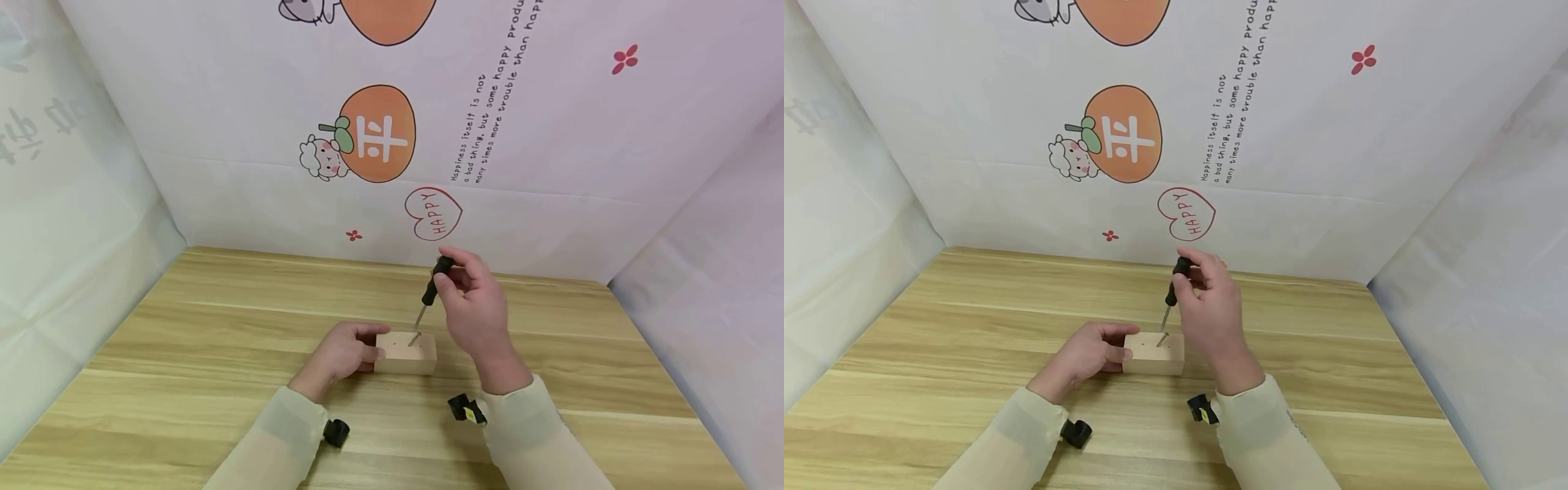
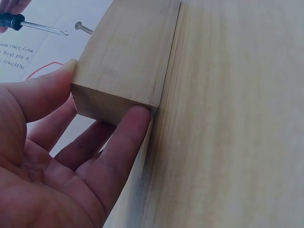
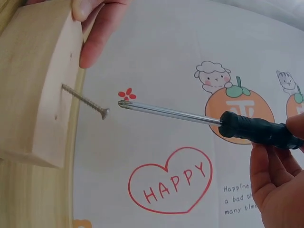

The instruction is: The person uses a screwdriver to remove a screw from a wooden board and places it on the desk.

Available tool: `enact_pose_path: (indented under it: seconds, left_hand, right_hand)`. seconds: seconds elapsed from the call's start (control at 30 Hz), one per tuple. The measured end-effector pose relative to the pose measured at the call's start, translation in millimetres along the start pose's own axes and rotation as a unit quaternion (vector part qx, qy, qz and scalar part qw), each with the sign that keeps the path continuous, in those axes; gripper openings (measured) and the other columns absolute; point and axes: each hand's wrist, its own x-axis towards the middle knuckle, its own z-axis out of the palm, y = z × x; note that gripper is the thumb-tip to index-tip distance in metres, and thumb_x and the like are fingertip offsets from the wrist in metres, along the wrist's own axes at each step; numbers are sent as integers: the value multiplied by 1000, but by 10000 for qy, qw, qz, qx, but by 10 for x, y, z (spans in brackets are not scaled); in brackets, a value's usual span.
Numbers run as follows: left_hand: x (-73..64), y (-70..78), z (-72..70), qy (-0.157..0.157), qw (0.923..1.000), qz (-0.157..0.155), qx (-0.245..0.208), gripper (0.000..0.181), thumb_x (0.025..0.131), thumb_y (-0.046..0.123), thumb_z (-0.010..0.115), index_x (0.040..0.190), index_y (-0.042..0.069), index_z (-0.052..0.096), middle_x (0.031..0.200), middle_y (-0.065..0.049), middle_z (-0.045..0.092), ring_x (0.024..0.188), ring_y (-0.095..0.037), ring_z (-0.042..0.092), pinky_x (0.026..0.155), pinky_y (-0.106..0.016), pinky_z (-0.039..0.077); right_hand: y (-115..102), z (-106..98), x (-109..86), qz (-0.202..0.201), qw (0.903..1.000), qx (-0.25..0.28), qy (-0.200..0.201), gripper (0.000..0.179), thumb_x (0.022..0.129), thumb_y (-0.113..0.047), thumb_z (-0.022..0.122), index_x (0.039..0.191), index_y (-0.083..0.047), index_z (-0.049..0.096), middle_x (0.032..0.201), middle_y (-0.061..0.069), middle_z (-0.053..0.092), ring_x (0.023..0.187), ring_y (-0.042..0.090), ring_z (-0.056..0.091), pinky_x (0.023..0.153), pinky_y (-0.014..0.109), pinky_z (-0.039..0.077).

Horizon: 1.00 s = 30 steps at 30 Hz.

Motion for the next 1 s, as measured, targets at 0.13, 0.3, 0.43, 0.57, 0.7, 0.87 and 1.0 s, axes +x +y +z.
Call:
enact_pose_path:
  seconds: [0.13,0.3,0.43,0.57,0.7,0.87,1.0]
  left_hand:
    - [-13,12,0,-26,10000,-3,-18,44,86,-1,75,129,8,68,127,-13,59,91,-20,65,76,-38,57]
    - [-24,23,8,-45,10000,-5,-28,43,87,1,75,129,10,69,130,-13,58,92,-20,66,77,-38,57]
    - [-21,14,8,-16,10000,4,-16,43,87,0,75,127,11,70,129,-13,58,92,-21,66,76,-38,57]
    - [-11,-7,-1,-8,10000,-28,-55,43,87,0,75,127,12,70,129,-13,58,93,-21,65,76,-38,57]
    - [-4,-22,-3,-51,10000,-18,-81,43,87,0,75,128,12,70,129,-13,58,93,-21,65,76,-38,57]
    - [-1,-32,-3,-24,10000,-15,-80,43,87,0,76,128,11,70,129,-14,57,92,-21,65,76,-38,57]
    - [-5,-32,7,-34,10000,-6,-86,44,86,0,75,129,9,69,129,-14,57,91,-21,66,76,-38,57]
  right_hand:
    - [32,-129,84,503,9985,-39,211,25,96,-9,69,121,-9,66,112,3,65,93,16,65,70,24,52]
    - [206,-433,259,1471,9781,1149,925,18,91,-5,74,105,-2,63,102,9,62,92,19,64,80,27,56]
    - [434,-795,334,2381,8910,3697,1128,18,93,4,67,103,0,53,106,13,52,96,23,64,88,31,53]
    - [673,-1180,284,3516,7318,5775,853,45,100,5,51,137,-7,29,140,12,31,111,28,61,98,27,46]
    - [897,-1440,157,4066,6538,6349,640,80,103,6,38,156,-31,-10,160,2,-3,130,27,48,104,25,39]
    - [1117,-1694,-29,4256,6941,5806,49,68,102,7,40,156,-17,7,146,18,33,122,32,54,106,32,39]
    - [1296,-1878,-231,4026,7410,5305,-861,30,104,7,38,132,-3,42,117,22,58,112,34,62,102,39,45]
